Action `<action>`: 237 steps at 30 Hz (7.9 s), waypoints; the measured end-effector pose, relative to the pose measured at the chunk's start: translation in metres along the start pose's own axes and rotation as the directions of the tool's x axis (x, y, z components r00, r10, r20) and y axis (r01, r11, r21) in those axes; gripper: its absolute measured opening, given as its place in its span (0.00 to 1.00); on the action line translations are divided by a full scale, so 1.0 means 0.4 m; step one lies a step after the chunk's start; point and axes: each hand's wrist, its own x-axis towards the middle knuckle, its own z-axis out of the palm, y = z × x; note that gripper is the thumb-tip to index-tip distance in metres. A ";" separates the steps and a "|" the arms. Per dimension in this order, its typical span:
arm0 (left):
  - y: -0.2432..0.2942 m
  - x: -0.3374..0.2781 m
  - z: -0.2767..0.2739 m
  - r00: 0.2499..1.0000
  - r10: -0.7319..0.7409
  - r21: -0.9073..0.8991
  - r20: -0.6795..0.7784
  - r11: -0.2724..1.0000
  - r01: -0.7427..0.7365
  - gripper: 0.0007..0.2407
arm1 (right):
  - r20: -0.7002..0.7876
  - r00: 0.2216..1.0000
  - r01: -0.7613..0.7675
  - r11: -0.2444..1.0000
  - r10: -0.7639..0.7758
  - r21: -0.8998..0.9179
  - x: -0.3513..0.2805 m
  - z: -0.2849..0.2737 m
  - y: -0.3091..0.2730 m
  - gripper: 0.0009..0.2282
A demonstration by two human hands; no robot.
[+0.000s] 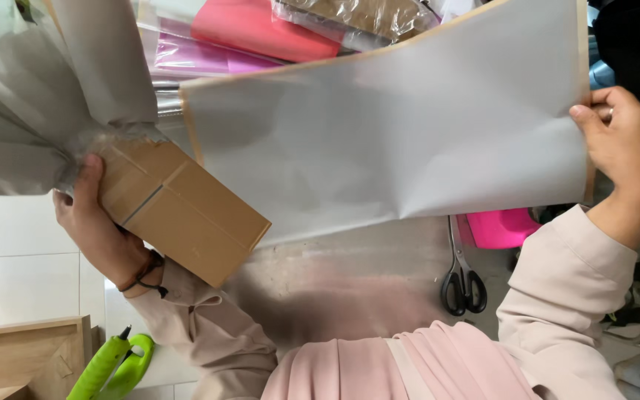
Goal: The person cuts several sheets of wrapping paper with shears, folds the paper, and secures it around a bouquet of artificial flowers with tape.
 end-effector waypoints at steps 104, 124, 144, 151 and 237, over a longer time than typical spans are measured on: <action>-0.314 -0.535 -0.243 0.738 -0.256 0.072 0.625 0.960 0.272 0.19 | -0.260 0.360 0.931 0.362 -0.896 0.043 -0.751 0.341 -0.271 0.13; -0.608 -0.319 -0.455 0.811 -0.382 0.343 0.443 0.908 0.240 0.14 | -0.207 0.757 0.574 0.782 -0.620 -0.241 -0.754 0.463 -0.184 0.20; -0.423 -0.429 -0.575 0.682 -0.509 0.848 0.525 0.377 -0.371 0.19 | -0.291 0.800 0.392 0.824 -0.525 -0.409 -0.857 0.458 -0.123 0.15; -0.458 -0.395 -0.586 0.669 -0.443 0.794 0.596 0.450 -0.409 0.16 | -0.290 0.775 0.412 0.796 -0.562 -0.443 -0.858 0.476 -0.135 0.15; -0.578 -0.268 -0.506 0.575 0.205 0.545 0.792 0.186 -0.817 0.13 | -0.244 0.610 0.792 0.591 -0.754 0.156 -0.902 0.583 -0.399 0.12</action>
